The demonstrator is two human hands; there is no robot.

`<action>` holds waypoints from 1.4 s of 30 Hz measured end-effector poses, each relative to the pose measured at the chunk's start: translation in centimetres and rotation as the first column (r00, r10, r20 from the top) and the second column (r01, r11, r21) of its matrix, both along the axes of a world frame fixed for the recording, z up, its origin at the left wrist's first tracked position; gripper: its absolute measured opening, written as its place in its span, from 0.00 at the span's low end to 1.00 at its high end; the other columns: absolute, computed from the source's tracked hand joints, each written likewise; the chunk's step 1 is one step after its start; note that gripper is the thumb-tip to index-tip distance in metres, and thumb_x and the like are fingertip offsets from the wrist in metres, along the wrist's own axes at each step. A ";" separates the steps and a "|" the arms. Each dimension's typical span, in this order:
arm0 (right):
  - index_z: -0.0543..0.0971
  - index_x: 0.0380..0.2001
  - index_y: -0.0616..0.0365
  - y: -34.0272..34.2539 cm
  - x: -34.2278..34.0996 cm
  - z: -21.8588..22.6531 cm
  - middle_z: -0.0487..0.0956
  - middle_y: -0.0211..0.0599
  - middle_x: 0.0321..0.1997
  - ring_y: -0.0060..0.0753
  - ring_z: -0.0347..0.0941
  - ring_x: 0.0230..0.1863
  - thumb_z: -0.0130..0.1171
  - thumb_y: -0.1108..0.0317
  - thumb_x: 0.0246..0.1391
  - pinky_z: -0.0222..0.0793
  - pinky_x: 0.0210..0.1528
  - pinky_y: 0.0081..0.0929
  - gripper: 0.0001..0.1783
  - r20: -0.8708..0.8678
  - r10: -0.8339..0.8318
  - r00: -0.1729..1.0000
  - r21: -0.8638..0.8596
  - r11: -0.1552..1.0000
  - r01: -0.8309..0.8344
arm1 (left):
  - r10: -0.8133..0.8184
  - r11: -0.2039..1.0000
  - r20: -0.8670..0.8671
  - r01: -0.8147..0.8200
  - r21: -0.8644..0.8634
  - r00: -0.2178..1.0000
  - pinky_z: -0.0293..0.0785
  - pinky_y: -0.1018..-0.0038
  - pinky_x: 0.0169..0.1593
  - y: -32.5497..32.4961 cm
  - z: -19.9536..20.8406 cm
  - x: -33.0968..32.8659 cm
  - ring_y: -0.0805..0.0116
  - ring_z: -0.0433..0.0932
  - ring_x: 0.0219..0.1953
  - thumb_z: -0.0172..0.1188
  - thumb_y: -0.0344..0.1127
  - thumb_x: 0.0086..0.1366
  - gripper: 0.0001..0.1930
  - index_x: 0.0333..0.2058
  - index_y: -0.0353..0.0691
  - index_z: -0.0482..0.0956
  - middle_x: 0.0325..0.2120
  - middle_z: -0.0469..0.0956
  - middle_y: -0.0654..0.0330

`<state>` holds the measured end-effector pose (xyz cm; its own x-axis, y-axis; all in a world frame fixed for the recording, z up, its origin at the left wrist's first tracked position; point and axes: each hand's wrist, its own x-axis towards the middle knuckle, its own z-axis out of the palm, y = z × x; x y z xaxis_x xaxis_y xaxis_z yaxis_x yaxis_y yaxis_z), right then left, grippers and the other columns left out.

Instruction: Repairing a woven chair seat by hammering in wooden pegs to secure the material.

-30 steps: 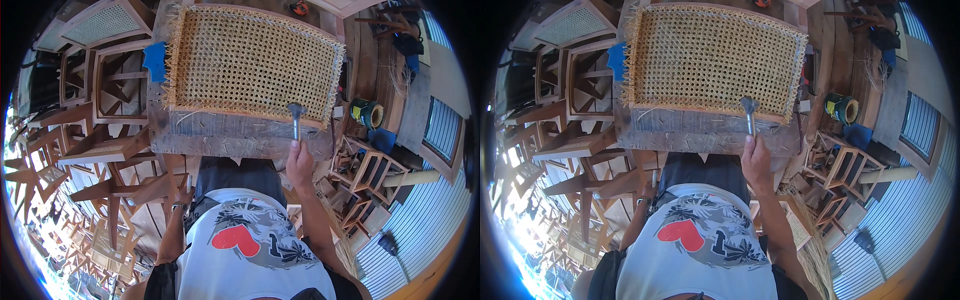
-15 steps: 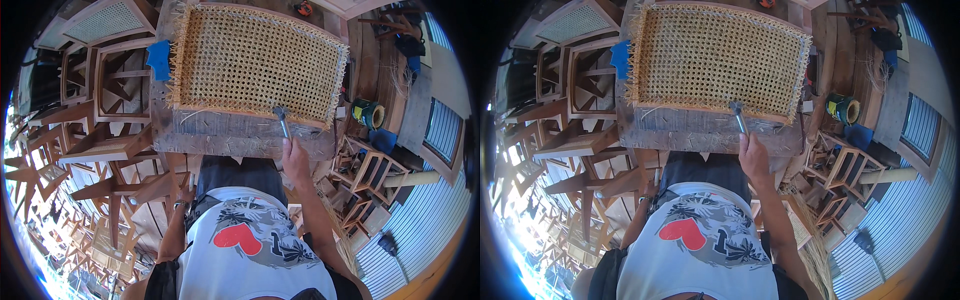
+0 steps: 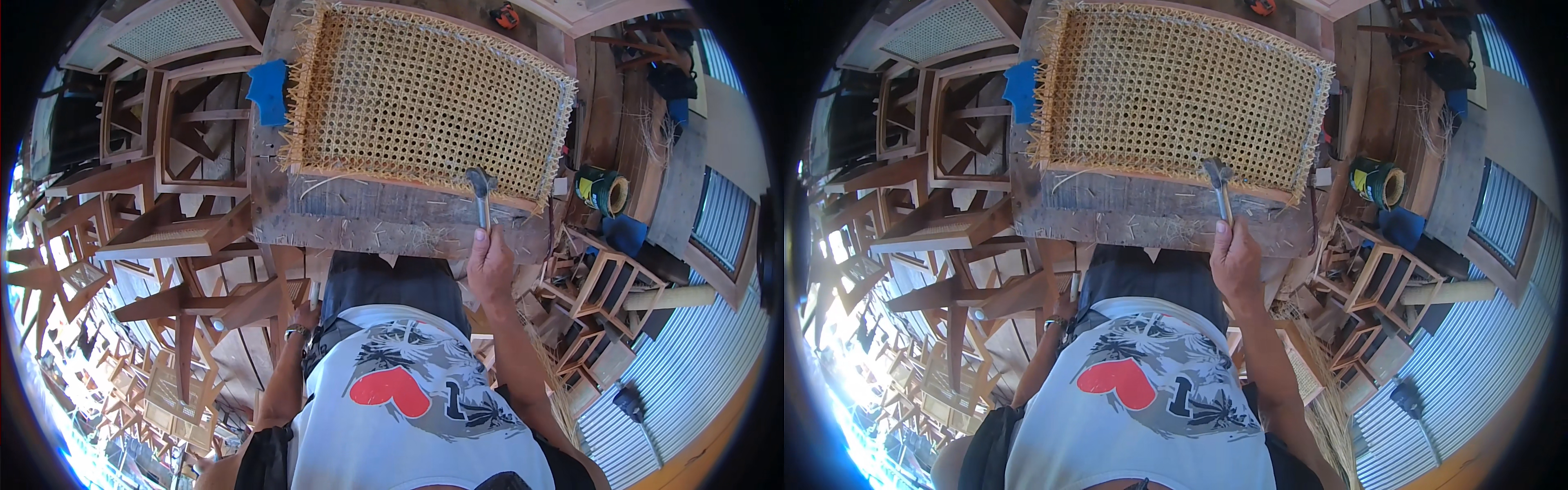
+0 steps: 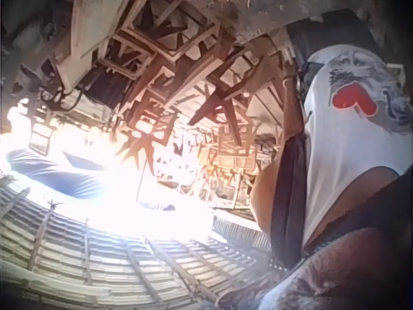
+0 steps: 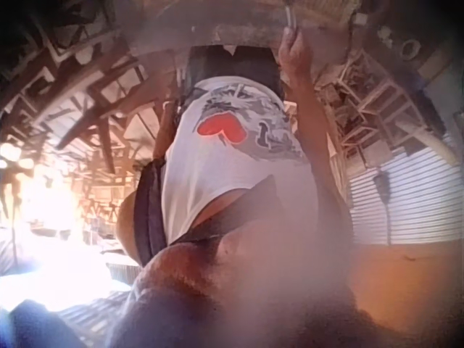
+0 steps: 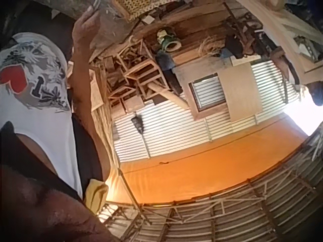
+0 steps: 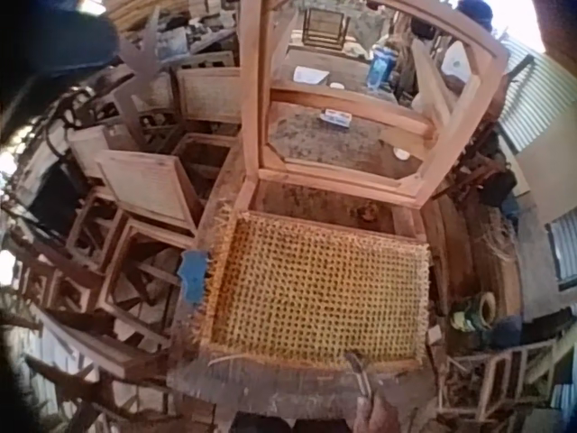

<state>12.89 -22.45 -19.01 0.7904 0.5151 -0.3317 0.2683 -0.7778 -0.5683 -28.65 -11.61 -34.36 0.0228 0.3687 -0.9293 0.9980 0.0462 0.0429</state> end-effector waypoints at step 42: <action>0.75 0.26 0.51 -6.4 5.8 2.4 0.73 0.36 0.25 0.41 0.72 0.28 0.64 0.63 0.50 0.66 0.29 0.40 0.08 0.124 0.407 0.905 0.230 0.876 -0.425 | 0.503 0.862 0.053 -0.505 0.041 0.863 0.68 0.73 0.18 1.5 3.4 -5.0 0.71 0.72 0.16 0.66 0.41 0.58 0.15 0.39 0.40 0.75 0.19 0.74 0.60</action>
<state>18.71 -28.82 -16.56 0.5016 0.8588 -0.1040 0.5820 -0.4240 -0.6939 -33.67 -10.12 -30.98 -0.1437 0.3870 -0.9108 0.8366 0.5391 0.0971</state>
